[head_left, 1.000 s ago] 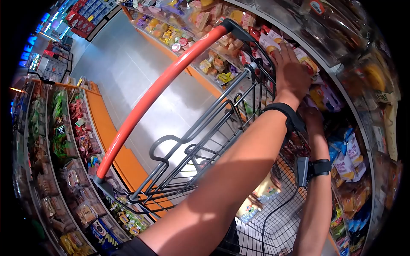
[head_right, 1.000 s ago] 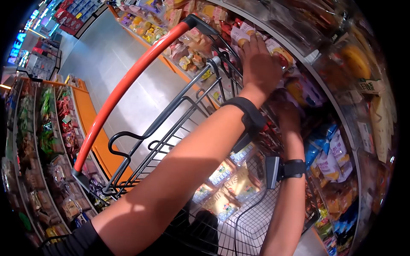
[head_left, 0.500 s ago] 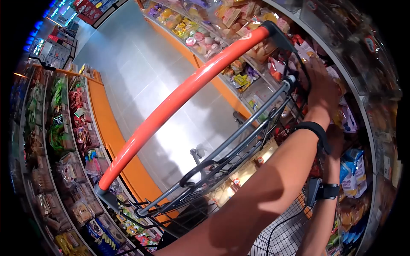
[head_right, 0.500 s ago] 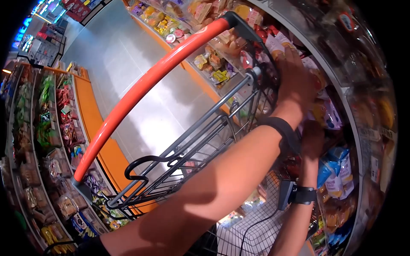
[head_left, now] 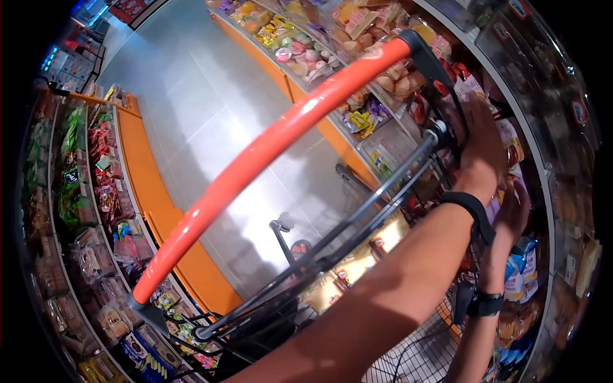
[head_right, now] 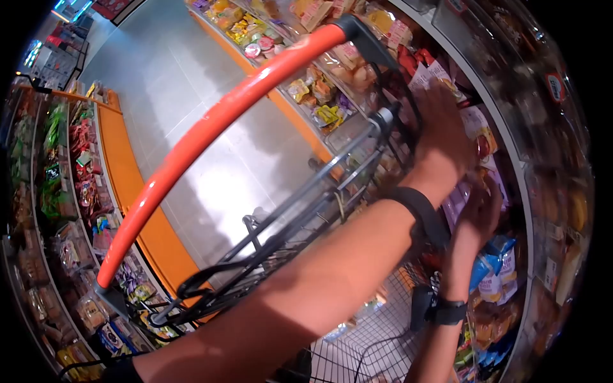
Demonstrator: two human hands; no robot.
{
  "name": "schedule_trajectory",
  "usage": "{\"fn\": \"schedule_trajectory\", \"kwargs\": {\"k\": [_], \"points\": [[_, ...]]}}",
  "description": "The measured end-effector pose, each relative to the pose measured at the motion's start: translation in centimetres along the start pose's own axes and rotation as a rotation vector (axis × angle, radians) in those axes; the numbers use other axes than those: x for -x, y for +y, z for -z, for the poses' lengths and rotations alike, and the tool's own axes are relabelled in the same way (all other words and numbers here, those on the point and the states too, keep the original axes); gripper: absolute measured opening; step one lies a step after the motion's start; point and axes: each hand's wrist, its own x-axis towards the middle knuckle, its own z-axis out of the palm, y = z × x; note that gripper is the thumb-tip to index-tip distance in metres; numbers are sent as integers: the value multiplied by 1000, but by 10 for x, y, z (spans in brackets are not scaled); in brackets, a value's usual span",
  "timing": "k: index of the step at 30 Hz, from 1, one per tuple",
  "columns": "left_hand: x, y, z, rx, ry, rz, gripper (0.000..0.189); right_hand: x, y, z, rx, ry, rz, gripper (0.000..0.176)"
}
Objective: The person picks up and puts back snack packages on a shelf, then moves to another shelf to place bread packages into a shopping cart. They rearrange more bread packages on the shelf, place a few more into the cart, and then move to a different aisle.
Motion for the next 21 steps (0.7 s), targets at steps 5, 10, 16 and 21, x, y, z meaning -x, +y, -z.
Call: {"fn": "schedule_trajectory", "kwargs": {"k": [5, 10, 16, 21], "points": [[-13, -30, -4, -55, 134, -18, 75, -37, -6, -36, 191, 130, -196, 53], [-9, -58, 39, 233, 96, 99, 33, -65, -16, -47, -356, -51, -302, 62], [-26, -96, 60, 40, -181, 106, 15, -67, -24, -34, -193, -191, -314, 39], [-31, -128, 75, 50, 76, 14, 13, -55, -17, -25, -322, -178, -225, 42]]}}
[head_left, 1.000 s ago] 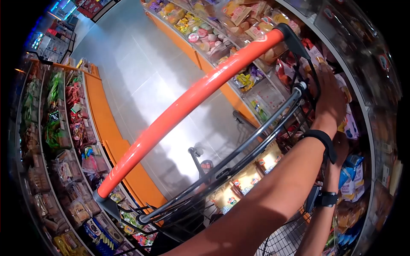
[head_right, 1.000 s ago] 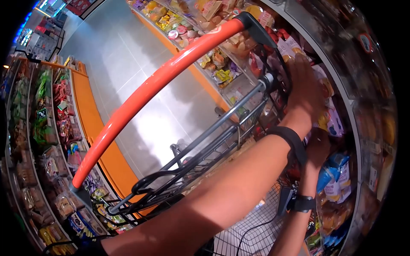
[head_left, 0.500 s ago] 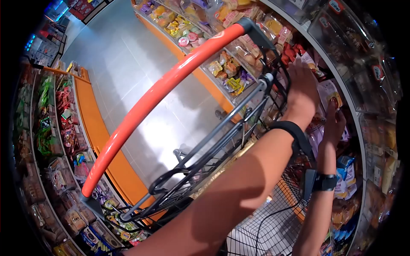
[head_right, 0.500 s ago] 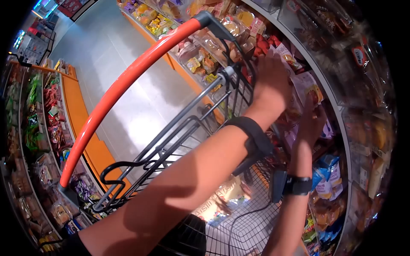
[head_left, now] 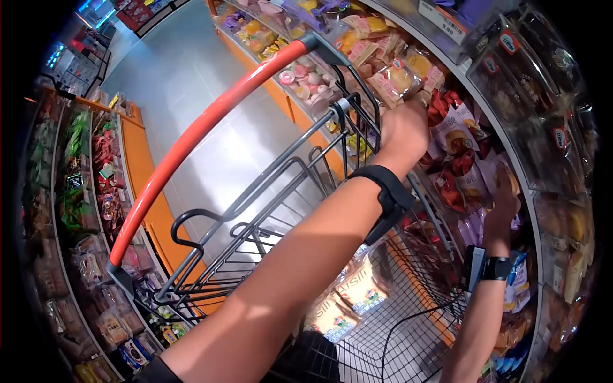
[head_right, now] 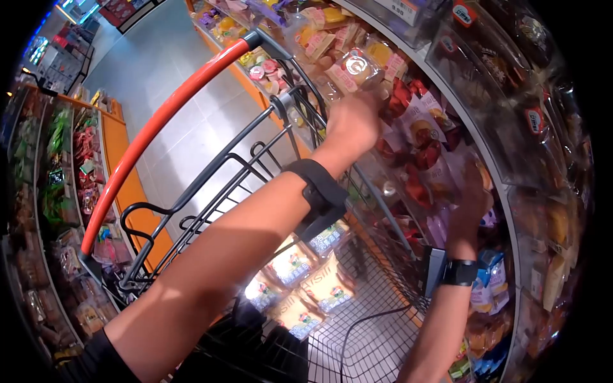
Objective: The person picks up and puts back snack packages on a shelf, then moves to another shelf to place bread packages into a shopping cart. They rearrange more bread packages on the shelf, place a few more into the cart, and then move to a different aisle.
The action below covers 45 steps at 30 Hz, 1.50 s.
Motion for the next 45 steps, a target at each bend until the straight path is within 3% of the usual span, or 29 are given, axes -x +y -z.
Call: {"fn": "schedule_trajectory", "kwargs": {"k": [3, 6, 7, 10, 13, 16, 19, 23, 26, 29, 32, 36, 39, 42, 45], "points": [[-1, -18, 11, 167, 93, -8, 16, -2, 6, 4, -78, 172, -64, 38], [-4, -27, 24, 125, 83, 28, 15, 3, -4, 3, -163, 371, -162, 45], [-4, -28, 29, 103, 91, 30, 15, 18, -14, 3, -253, 295, -104, 48], [-9, -34, 31, 115, 35, 63, 16, 29, -19, 18, -249, 316, -245, 54], [-9, -29, 32, 97, -1, 91, 18, 56, -26, 23, -405, 219, -499, 53], [-9, -24, 26, 124, -59, 116, 21, 97, -47, 12, -415, 177, -449, 51], [-11, -17, 27, 108, -137, 76, 22, 110, -39, 22, -196, 166, -402, 51], [-9, -8, 19, 139, -84, 57, 27, 104, -79, -13, 88, -66, -118, 60], [-10, 2, 17, 129, -111, 101, 31, 68, -75, -46, 407, -57, 197, 56], [-5, 9, 19, 59, -97, 85, 42, 36, -77, -71, 412, -237, 124, 62], [-2, 11, 17, 60, -105, 100, 46, 12, -53, -89, 689, -166, 498, 62], [-3, 13, -3, 47, -93, 88, 43, 9, -58, -113, 1063, -77, 505, 63], [5, 17, -11, -55, -24, 37, 30, 9, -55, -119, 1211, -18, 565, 59], [3, 24, -4, -47, -340, 112, 41, 4, -36, -120, 1234, -7, 649, 51], [6, 24, -14, -43, -341, 97, 41, -3, -19, -123, 1298, 32, 758, 44]]}}
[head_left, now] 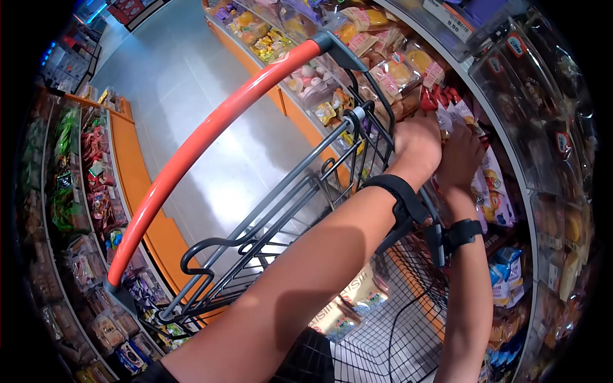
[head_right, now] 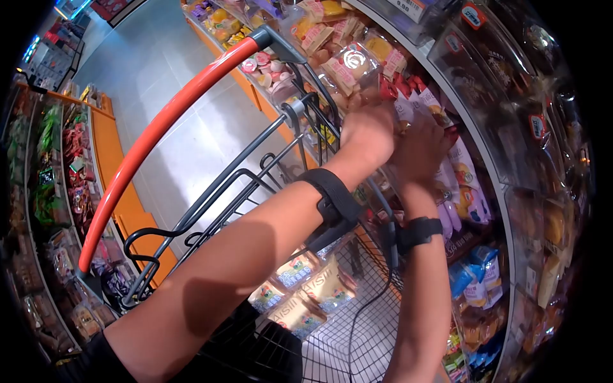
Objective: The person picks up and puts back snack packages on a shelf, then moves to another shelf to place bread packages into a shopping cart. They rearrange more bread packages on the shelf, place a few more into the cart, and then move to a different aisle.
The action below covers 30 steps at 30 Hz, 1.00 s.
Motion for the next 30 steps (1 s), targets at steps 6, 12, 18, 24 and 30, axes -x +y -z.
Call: {"fn": "schedule_trajectory", "kwargs": {"k": [6, 12, 18, 24, 30], "points": [[12, 6, -2, 76, 60, 10, 35, -4, -3, 18, 0, -255, 17, 48], [19, 7, -10, 60, 175, -26, 57, -9, 28, 24, -249, -40, 29, 43], [25, 17, 8, -63, -40, -36, 70, -4, 61, 22, -381, -23, -93, 42], [22, 8, -19, -160, 210, -223, 65, 27, 59, 28, -408, -59, 91, 47], [27, 3, -18, -218, 118, -424, 66, 58, 64, 34, -162, -155, 166, 61]]}}
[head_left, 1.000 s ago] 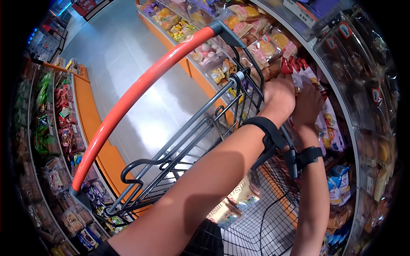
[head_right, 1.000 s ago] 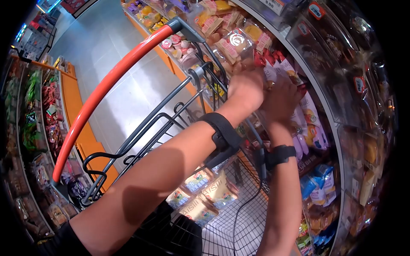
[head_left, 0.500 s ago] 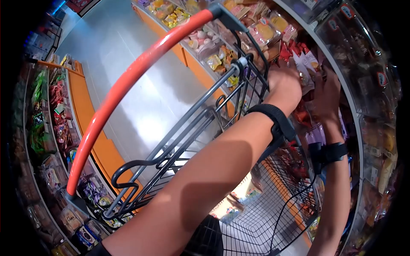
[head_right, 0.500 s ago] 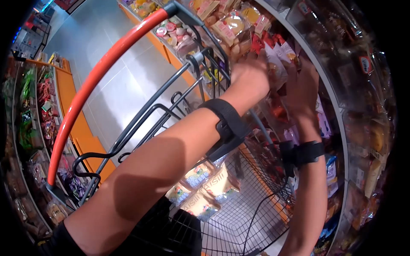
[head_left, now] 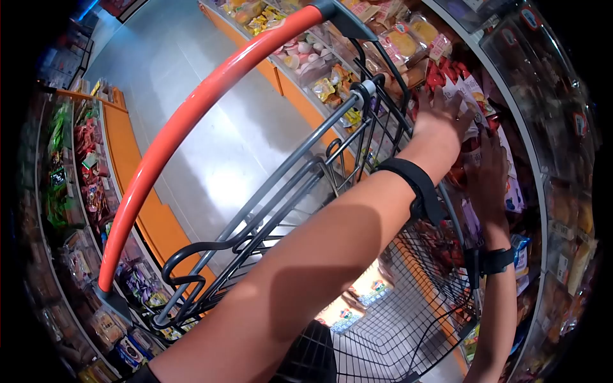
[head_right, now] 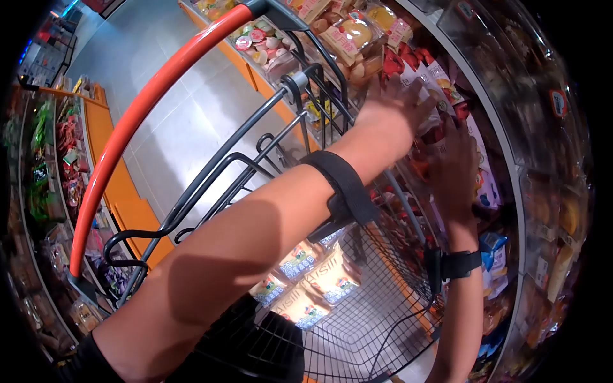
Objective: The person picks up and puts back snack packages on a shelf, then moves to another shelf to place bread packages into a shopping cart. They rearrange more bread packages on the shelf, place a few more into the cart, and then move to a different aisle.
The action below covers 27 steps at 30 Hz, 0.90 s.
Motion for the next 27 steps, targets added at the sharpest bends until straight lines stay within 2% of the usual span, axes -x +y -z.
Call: {"fn": "schedule_trajectory", "kwargs": {"k": [3, 4, 7, 8, 14, 19, 20, 22, 24, 26, 27], "points": [[-1, -2, -3, -11, -6, -34, 69, 4, 12, 0, 37, -20, -14, 69], [-3, -2, -2, 1, -66, -37, 69, 8, 18, -5, 115, 4, -23, 71], [-4, -2, 2, -24, -118, -48, 68, 9, 24, -5, 47, -33, -29, 74], [-11, -1, 7, 6, -301, -26, 73, 9, 25, -5, 37, -33, -34, 75], [-17, -4, 2, 7, -295, -10, 80, 6, 29, -4, -90, -30, -57, 74], [-16, -2, -10, -146, -146, -14, 71, 16, 23, 2, 58, -35, -95, 72], [-19, -2, -13, -173, -121, -21, 70, 16, 14, 14, 0, -80, -101, 69], [-21, -8, -29, -120, 85, -73, 64, 20, 16, 22, -110, -112, -98, 63], [-19, -9, -29, -156, 222, -122, 59, 30, 17, 16, -61, -18, -43, 54], [-20, -8, -19, -86, 162, -129, 59, 33, 17, 15, -28, 31, 47, 52], [-21, -6, -10, -96, 104, -133, 59, 33, 14, 21, -50, 13, 8, 52]]}}
